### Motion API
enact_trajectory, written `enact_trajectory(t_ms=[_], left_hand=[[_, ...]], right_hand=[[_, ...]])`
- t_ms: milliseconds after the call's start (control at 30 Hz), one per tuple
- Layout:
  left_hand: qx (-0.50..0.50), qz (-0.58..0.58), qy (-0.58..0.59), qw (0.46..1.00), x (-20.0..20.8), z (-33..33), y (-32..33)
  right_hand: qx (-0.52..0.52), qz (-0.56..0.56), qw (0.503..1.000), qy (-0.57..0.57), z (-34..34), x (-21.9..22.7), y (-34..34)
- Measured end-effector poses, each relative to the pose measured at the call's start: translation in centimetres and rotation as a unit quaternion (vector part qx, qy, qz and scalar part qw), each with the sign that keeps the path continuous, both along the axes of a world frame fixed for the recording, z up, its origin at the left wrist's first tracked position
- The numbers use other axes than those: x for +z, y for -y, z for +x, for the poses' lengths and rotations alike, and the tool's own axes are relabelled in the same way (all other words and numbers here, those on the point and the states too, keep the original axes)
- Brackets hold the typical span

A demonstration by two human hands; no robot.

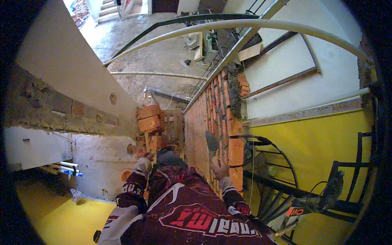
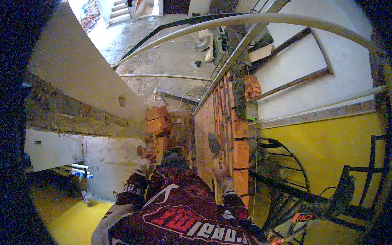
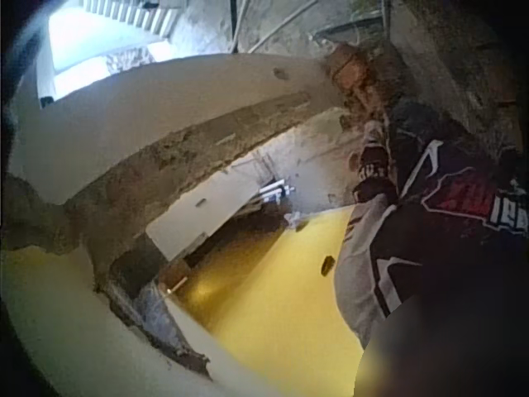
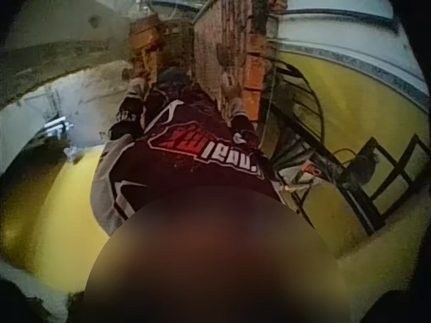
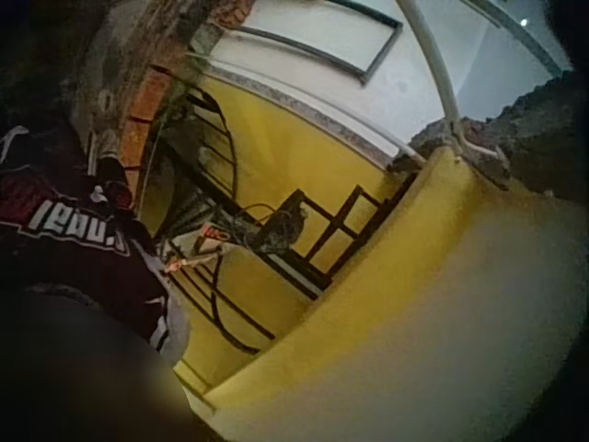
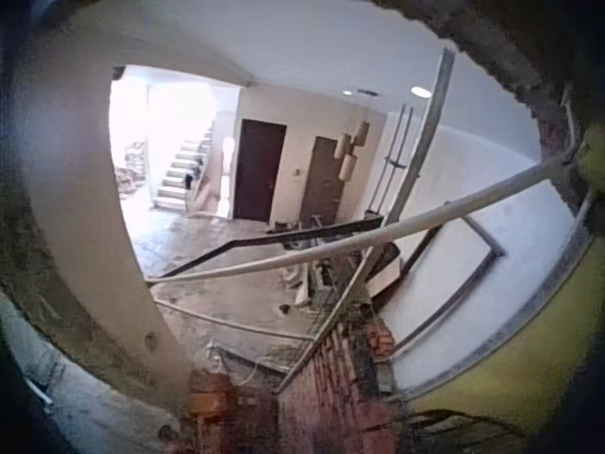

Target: The person builds a brick wall by repeatedly scooping mortar from a bucket with a trowel, spreading it on the wall, and placing bricks. The person also uses a string line to align the bricks and taps them into position.

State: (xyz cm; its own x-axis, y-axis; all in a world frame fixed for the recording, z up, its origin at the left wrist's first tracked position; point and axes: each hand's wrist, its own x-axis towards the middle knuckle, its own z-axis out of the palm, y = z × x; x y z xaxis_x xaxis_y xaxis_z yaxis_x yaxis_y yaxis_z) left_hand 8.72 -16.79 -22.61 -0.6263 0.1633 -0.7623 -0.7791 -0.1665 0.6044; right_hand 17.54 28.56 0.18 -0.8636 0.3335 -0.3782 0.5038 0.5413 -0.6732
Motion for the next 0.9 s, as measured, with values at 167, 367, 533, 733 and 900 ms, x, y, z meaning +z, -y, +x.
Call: enact_trajectory(t_ms=[167,367,533,733,900], left_hand=[[-0.107,-0.159,-0.083,0.978,-4.2,0.6,-0.7],[-0.275,-0.301,-0.106,0.907,0.0,1.4,3.9],[-0.391,-0.356,-0.119,0.84,7.2,0.8,4.3],[-0.397,-0.389,-0.116,0.823,8.7,2.2,3.9],[-0.361,-0.435,-0.143,0.812,6.0,8.8,6.1]], right_hand=[[-0.038,0.021,0.999,-0.007,-1.6,5.0,-1.5],[-0.113,0.042,0.961,-0.249,-6.5,13.1,-7.4],[-0.194,0.001,0.971,-0.137,-13.3,15.4,-17.6],[0.071,0.255,0.961,-0.077,-28.4,6.8,-26.6],[0.024,0.203,0.979,-0.004,-40.2,3.3,-27.1]])
